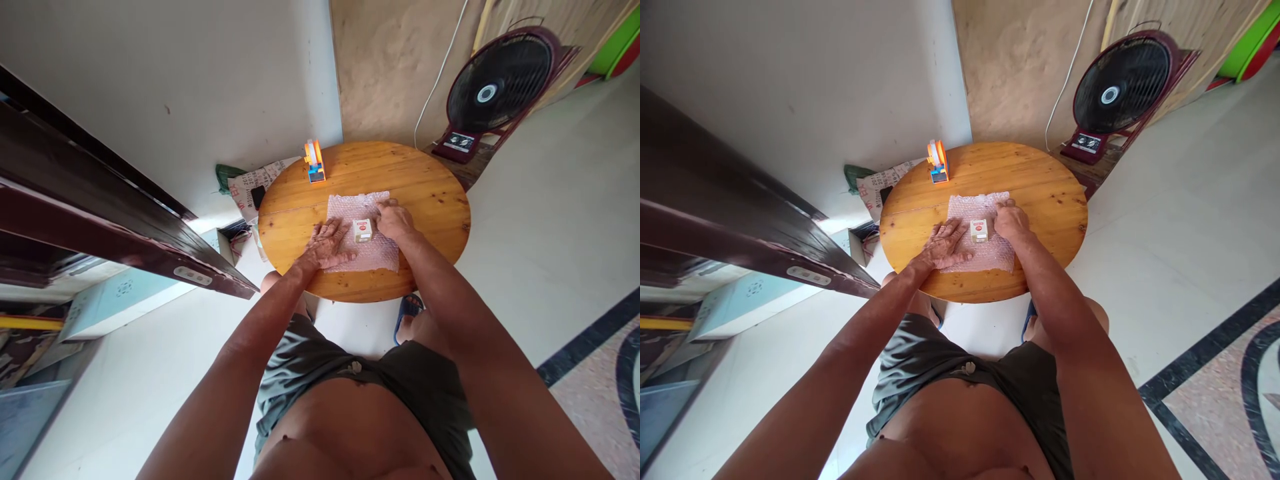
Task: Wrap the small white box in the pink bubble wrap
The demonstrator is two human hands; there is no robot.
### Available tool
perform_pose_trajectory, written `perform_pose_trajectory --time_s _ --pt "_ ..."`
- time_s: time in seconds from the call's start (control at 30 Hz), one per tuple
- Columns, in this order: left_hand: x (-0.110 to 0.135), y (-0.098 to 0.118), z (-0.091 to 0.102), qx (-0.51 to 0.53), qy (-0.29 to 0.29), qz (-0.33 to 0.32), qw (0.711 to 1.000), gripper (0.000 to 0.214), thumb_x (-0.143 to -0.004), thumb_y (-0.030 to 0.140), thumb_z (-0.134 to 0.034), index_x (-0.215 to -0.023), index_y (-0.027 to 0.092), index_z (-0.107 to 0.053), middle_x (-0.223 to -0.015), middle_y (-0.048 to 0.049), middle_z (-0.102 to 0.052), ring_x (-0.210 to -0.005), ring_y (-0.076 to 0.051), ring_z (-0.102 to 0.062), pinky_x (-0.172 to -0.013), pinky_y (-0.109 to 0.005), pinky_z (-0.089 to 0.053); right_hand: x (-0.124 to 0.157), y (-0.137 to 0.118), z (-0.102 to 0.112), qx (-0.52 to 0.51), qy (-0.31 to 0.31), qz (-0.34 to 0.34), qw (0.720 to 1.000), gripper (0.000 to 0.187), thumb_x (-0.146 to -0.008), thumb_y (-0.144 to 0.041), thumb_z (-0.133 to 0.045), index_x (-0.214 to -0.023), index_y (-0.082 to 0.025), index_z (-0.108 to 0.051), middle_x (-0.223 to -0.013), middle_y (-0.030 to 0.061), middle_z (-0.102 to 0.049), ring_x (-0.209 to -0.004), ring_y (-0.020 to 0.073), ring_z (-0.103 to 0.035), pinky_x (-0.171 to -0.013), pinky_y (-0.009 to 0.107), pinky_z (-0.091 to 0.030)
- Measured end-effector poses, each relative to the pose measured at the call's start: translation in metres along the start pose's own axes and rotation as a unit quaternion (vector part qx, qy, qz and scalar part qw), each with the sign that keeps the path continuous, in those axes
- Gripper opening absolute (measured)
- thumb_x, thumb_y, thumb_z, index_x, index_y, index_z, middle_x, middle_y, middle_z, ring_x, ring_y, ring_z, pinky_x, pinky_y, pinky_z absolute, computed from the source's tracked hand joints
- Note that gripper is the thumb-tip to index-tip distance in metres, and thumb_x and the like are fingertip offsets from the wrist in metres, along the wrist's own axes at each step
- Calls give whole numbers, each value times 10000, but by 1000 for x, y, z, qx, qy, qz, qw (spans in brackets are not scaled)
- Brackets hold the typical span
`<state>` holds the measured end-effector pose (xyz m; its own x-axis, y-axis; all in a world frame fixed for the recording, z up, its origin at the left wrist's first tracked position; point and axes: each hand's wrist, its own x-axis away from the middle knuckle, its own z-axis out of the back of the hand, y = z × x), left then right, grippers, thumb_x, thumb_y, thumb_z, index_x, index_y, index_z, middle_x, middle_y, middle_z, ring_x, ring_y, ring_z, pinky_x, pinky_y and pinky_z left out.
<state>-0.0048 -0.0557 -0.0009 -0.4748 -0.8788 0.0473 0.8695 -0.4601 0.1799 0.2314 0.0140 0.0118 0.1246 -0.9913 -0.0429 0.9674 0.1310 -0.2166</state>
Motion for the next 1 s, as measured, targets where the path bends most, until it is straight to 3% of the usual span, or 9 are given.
perform_pose_trajectory --time_s 0.33,0.73,1.0 --pt "1 -1 1 0 -4 -9 1000 1000 -890 806 -454 -1653 211 -202 -1730 -153 -159 -1609 -364 -118 -1299 -579 -73 10 -10 0 42 -16 -21 999 483 -1031 -280 -331 -1431 -178 -581 -1423 212 -607 -1156 317 -659 -950 424 -501" --pt "-2 0 -1 -2 -15 -1 1000 951 -918 786 -399 -1653 220 -191 -1737 -145 -127 -1618 -341 -79 -1294 -600 -64 15 -15 3 69 -19 -40 997 500 -1050 -274 -269 -1450 -194 -558 -1416 212 -610 -1160 316 -670 -931 423 -512" --pt "2 5 6 -11 -16 1 1000 939 -919 764 -441 -1640 198 -234 -1728 -165 -159 -1612 -351 -106 -1286 -602 -103 30 -15 3 57 33 -10 998 494 -1049 -273 -281 -1472 -235 -534 -1520 179 -513 -1064 287 -666 -889 402 -502"
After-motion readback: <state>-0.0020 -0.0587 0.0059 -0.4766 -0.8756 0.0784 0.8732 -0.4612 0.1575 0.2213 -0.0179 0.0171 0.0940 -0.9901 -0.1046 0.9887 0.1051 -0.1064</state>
